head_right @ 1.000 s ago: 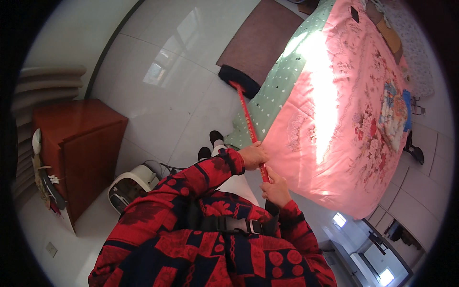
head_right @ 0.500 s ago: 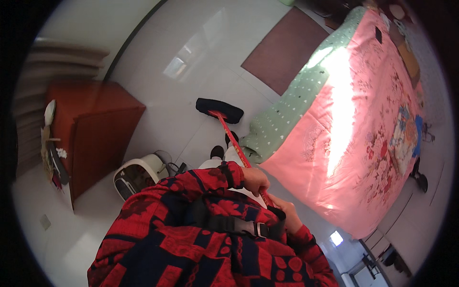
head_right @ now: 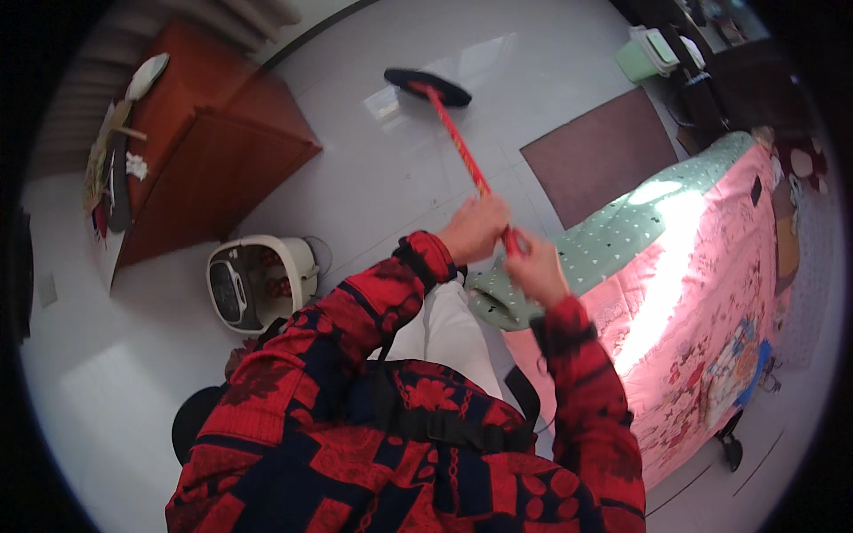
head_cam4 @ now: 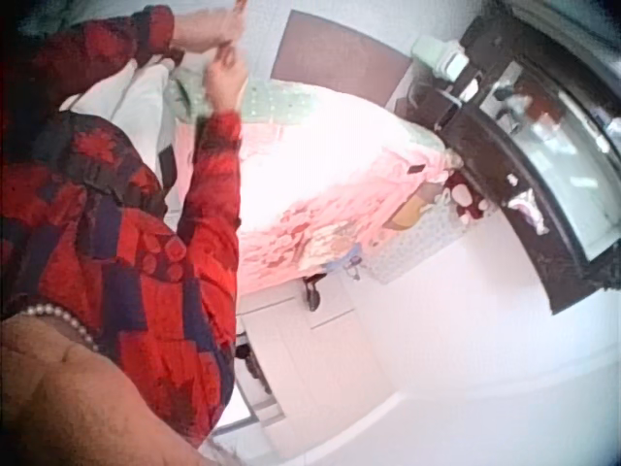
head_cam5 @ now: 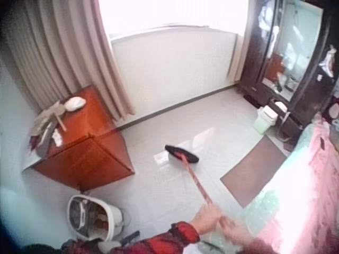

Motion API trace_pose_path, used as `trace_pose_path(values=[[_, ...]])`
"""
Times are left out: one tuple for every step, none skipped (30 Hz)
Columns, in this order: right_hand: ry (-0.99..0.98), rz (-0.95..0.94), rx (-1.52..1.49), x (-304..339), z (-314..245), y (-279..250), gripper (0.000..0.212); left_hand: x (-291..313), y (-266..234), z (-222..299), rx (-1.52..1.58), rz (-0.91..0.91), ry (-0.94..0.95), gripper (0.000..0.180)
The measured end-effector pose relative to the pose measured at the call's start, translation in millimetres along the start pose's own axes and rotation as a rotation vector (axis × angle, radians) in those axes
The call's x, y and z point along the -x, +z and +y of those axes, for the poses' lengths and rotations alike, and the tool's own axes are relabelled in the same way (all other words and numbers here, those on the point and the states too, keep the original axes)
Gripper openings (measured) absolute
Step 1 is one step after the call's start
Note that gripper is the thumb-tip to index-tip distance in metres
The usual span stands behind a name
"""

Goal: The person sweeps the tiled floor of a bedroom using a red-handled broom. They move the broom back and forth across the floor, covering areas near a bed, a cabinet, and a foot bath machine.

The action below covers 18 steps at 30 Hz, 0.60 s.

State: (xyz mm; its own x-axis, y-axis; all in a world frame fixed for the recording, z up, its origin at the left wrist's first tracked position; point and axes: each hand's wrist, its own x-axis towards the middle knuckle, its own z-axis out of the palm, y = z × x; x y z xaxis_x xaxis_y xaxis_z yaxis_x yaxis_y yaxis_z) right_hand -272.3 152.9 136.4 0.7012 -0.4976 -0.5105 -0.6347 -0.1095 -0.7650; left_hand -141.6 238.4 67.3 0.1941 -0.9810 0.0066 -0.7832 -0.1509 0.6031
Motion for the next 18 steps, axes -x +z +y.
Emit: trace_pose_path(values=[[0.029, -0.009, 0.071, -33.0, -9.1, 3.8, 0.040, 1.0, -8.3, -13.5, 0.104, 0.135, -0.024, 0.018], [0.048, -0.057, 0.008, -63.5, -19.6, 9.3, 0.032, 6.3, -14.3, -24.8, 0.198, 0.278, -0.042, 0.021], [0.041, -0.105, -0.044, -88.2, -30.2, 13.1, 0.032, 19.9, -16.9, -32.4, 0.264, 0.216, -0.168, 0.022], [0.144, -0.139, -0.006, -112.3, -40.9, 21.9, 0.028, 36.3, -18.1, -42.1, 0.321, 0.159, -0.288, 0.024], [0.134, -0.203, -0.030, -129.6, -48.6, 31.1, 0.026, 53.0, -17.9, -54.3, 0.377, 0.146, -0.382, 0.025], [0.178, -0.236, -0.047, -143.3, -53.7, 41.7, 0.021, 72.7, -16.3, -68.9, 0.286, -0.049, -0.425, 0.025], [0.225, -0.247, -0.056, -156.8, -57.6, 54.6, 0.020, 95.4, -11.0, -80.1, 0.252, -0.142, -0.450, 0.023], [0.282, -0.249, -0.060, -164.6, -57.6, 69.1, 0.018, 116.2, -3.6, -90.8, 0.245, -0.263, -0.521, 0.024], [0.282, -0.272, 0.012, -167.0, -54.0, 81.2, 0.018, 139.1, 4.1, -101.6, 0.310, -0.306, -0.562, 0.027], [0.292, -0.288, 0.088, -169.3, -49.9, 92.5, 0.018, 161.1, 12.1, -111.3, 0.342, -0.310, -0.595, 0.029], [0.301, -0.304, 0.166, -171.6, -45.5, 103.2, 0.018, 180.9, 19.3, -119.9, 0.372, -0.334, -0.641, 0.031], [0.268, -0.265, 0.269, -165.0, -35.6, 113.2, 0.021, 199.5, 25.4, -127.7, 0.362, -0.293, -0.680, 0.032], [0.242, -0.232, 0.335, -156.4, -24.5, 122.1, 0.023, 216.1, 30.5, -133.4, 0.349, -0.277, -0.727, 0.033], [0.219, -0.187, 0.410, -147.5, -13.8, 126.6, 0.024, 228.8, 34.8, -137.9, 0.335, -0.262, -0.769, 0.034], [0.194, -0.202, 0.432, -135.8, -2.8, 125.1, 0.027, 241.0, 38.2, -140.0, 0.349, -0.232, -0.804, 0.033], [0.172, -0.211, 0.463, -120.7, 8.8, 121.6, 0.031, 252.2, 40.6, -140.4, 0.361, -0.203, -0.841, 0.033], [0.150, -0.209, 0.489, -102.5, 20.6, 117.8, 0.033, 259.2, 43.4, -139.2, 0.363, -0.180, -0.881, 0.032], [0.129, -0.206, 0.514, -81.6, 31.9, 113.3, 0.035, 262.7, 46.8, -136.5, 0.385, -0.207, -0.871, 0.031]])
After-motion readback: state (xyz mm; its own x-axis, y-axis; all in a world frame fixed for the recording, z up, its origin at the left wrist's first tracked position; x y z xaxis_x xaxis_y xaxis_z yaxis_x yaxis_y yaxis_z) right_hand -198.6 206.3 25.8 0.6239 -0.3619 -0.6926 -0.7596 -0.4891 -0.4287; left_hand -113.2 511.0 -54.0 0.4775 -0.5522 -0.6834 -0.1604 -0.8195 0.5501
